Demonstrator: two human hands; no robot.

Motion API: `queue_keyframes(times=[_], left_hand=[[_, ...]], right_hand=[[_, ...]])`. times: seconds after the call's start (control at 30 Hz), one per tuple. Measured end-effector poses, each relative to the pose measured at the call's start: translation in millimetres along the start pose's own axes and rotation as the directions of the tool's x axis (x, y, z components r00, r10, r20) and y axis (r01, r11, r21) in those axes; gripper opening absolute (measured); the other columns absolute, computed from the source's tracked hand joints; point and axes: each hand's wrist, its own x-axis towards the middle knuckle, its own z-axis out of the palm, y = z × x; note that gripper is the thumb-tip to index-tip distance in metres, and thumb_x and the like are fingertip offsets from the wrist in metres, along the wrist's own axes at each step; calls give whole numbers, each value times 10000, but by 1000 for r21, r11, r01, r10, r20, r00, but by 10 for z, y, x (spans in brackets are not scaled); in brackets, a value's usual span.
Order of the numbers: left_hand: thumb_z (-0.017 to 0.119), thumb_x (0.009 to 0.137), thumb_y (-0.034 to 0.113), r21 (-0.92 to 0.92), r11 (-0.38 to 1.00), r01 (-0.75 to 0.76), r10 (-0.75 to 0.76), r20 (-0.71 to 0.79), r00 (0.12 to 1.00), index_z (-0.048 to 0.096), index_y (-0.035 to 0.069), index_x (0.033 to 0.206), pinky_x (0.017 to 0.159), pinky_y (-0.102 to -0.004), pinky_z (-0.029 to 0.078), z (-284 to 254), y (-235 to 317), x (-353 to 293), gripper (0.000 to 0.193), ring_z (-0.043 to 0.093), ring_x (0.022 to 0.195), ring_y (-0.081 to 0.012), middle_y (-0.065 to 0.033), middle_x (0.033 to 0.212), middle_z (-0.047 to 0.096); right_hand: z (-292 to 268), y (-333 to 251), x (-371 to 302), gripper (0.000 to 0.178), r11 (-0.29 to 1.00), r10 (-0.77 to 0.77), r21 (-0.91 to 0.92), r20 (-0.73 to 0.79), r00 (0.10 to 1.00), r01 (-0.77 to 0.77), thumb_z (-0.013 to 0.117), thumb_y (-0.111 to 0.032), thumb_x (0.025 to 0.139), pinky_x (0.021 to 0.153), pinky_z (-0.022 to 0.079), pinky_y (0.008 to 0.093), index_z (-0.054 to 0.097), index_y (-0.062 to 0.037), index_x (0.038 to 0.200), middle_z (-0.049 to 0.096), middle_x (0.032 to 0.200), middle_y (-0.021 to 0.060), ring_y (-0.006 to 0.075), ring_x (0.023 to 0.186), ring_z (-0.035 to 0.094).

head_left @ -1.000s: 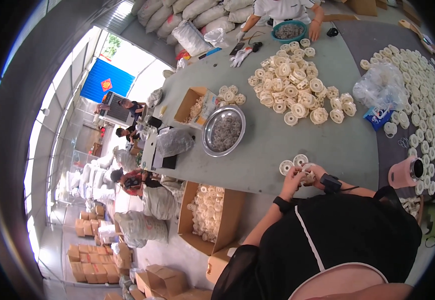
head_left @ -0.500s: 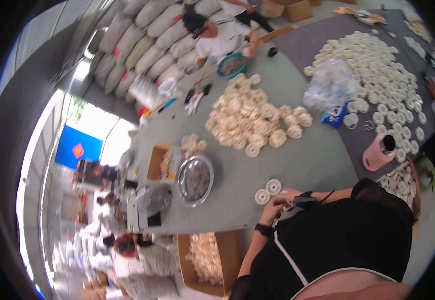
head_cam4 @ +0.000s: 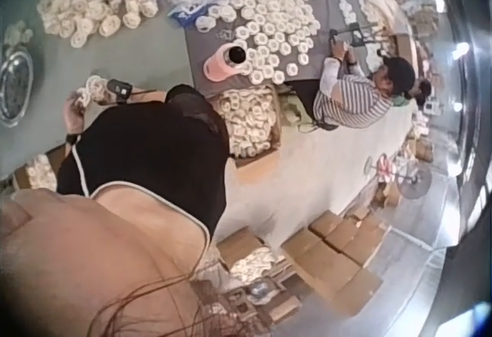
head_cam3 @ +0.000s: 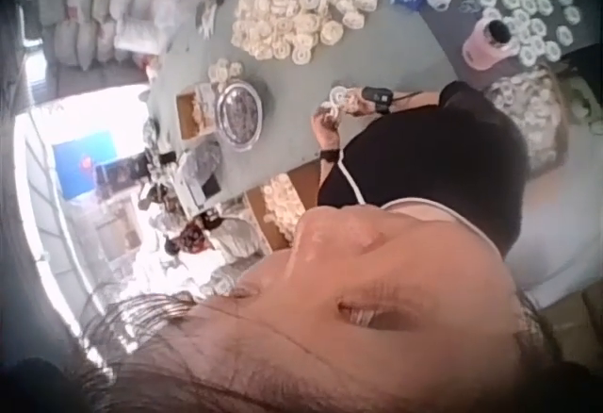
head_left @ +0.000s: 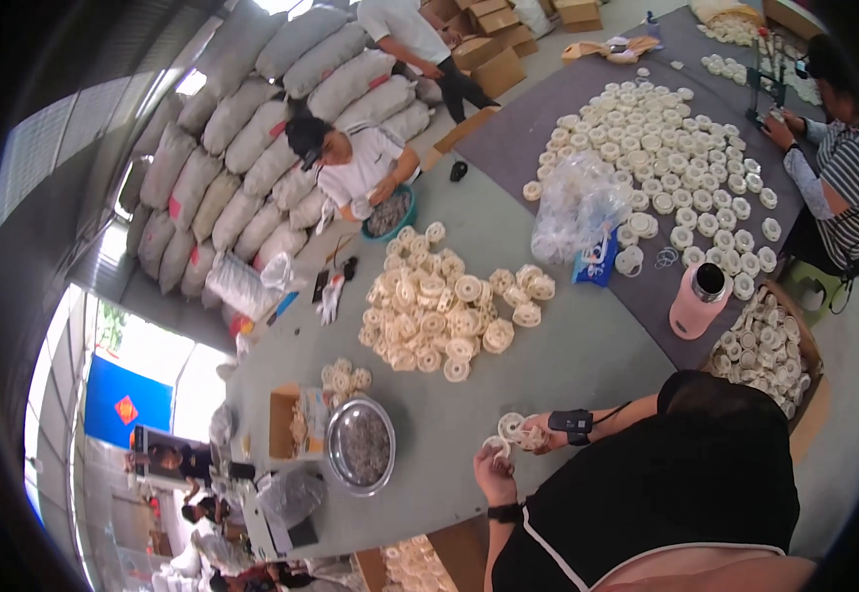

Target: Inserting metal pins into the center of white circular plastic parts.

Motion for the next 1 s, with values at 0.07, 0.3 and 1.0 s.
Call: queue_keyframes(times=[0.07, 0.3, 1.0], left_hand=[[474, 755, 155, -1, 1000, 9, -9, 135, 991, 463, 91, 924, 403, -199, 323, 65, 84, -112, 182, 482, 543, -129, -62, 866, 549], [624, 723, 84, 384, 920, 74, -133, 130, 982, 504, 48, 994, 433, -180, 339, 22, -10, -64, 299, 470, 539, -72, -21, 739, 529], [553, 784, 268, 404, 856, 321, -246, -228, 942, 585, 34, 843, 407, -195, 347, -731, 33, -27, 244, 468, 479, -68, -8, 651, 540]], right_hand=[[-32, -54, -74, 167, 988, -157, -4, -16, 988, 157, 480, -184, 796, 606, 477, 305, 533, -120, 941, 577, 839, 26, 160, 699, 562], [401, 15, -354, 279, 898, -318, -390, -263, 911, 202, 573, -193, 720, 532, 506, 335, 505, -84, 967, 549, 863, 57, 187, 726, 563], [-195, -527, 269, 600, 42, -909, -988, 26, 417, 152, 622, -292, 670, 878, 342, 383, 385, 5, 1134, 425, 1136, 195, 339, 1058, 404]])
